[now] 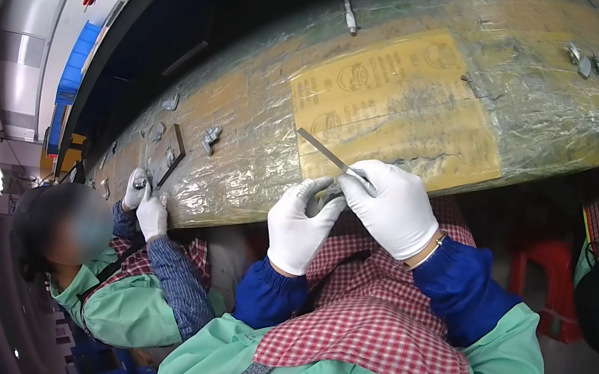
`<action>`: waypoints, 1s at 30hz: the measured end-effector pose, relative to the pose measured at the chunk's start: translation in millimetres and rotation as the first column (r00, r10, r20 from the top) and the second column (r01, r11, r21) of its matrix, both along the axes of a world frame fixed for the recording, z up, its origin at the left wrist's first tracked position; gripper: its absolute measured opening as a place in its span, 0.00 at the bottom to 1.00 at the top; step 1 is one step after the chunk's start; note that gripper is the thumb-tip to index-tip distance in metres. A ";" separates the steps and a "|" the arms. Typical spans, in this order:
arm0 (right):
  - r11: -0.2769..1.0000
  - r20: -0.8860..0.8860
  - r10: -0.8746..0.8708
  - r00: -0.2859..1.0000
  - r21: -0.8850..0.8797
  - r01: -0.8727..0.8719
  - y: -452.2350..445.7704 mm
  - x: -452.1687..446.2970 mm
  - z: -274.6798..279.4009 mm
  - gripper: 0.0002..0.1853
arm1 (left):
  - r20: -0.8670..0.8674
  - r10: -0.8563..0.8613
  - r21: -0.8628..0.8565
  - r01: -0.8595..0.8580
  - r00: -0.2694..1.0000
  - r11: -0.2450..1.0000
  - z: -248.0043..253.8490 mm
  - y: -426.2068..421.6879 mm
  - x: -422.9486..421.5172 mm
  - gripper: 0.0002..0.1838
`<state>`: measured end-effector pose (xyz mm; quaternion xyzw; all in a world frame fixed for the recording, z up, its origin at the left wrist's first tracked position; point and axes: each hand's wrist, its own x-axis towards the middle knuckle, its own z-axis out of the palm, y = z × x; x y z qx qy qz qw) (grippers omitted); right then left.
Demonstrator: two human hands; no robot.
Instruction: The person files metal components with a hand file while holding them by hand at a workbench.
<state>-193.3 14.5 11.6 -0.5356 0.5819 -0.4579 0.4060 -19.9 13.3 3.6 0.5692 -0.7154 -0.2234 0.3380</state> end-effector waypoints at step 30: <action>0.921 -0.233 0.283 0.930 -0.204 -0.331 25.5 34.6 -10.4 0.20 | -0.583 0.155 0.325 0.054 0.798 0.944 -62.8 22.8 17.4 0.11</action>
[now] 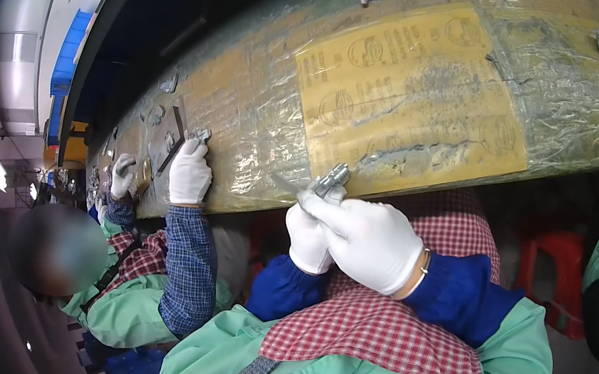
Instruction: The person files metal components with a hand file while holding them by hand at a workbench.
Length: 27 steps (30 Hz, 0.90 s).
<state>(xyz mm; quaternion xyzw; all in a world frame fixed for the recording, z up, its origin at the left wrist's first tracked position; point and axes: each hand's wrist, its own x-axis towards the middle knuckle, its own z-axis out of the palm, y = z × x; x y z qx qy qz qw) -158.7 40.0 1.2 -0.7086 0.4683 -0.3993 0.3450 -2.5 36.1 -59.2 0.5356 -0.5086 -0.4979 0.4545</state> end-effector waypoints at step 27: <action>0.975 -0.510 -0.208 0.834 -0.174 0.137 0.6 -18.9 23.8 0.28 | 0.683 -0.019 -0.115 0.133 0.730 0.984 64.5 -26.3 -28.1 0.11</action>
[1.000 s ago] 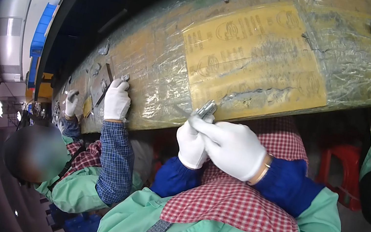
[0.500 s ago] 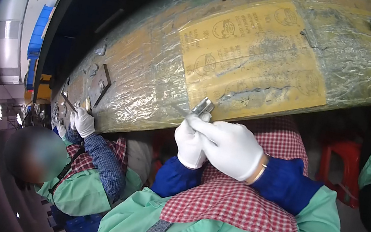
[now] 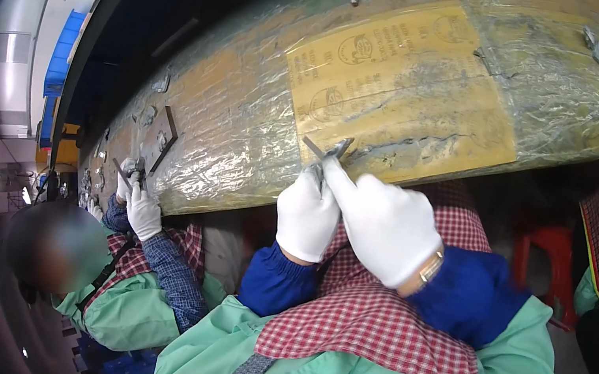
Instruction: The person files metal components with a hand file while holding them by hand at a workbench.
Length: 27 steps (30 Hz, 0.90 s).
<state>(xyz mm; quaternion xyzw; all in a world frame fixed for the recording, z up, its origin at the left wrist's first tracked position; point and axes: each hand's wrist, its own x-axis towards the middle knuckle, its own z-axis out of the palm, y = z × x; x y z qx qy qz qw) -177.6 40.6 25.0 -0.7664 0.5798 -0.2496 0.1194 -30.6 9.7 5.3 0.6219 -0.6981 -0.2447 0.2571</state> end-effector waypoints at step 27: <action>0.996 0.027 -0.076 0.997 -0.046 0.077 50.6 -39.6 4.5 0.31 | 0.104 0.009 -0.164 0.009 0.995 0.986 -15.5 0.4 -0.7 0.10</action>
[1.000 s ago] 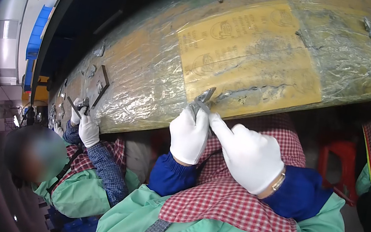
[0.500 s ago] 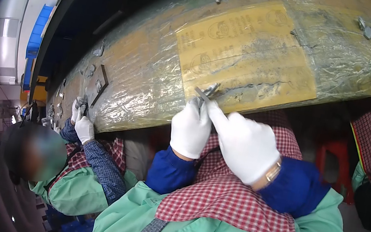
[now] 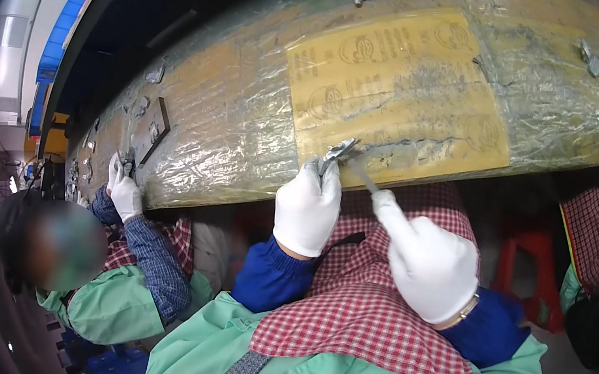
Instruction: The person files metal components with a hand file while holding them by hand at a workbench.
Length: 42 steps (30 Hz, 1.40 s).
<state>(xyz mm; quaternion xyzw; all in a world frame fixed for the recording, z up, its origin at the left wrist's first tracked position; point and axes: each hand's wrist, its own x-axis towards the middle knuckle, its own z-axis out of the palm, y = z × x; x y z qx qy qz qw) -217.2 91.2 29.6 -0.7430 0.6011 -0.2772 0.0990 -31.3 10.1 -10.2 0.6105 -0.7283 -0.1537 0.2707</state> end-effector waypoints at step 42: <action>0.907 0.074 -0.421 0.904 0.034 0.420 -176.5 -333.3 -96.4 0.14 | -0.127 -0.198 -0.099 0.186 0.972 0.978 6.3 -5.6 54.0 0.12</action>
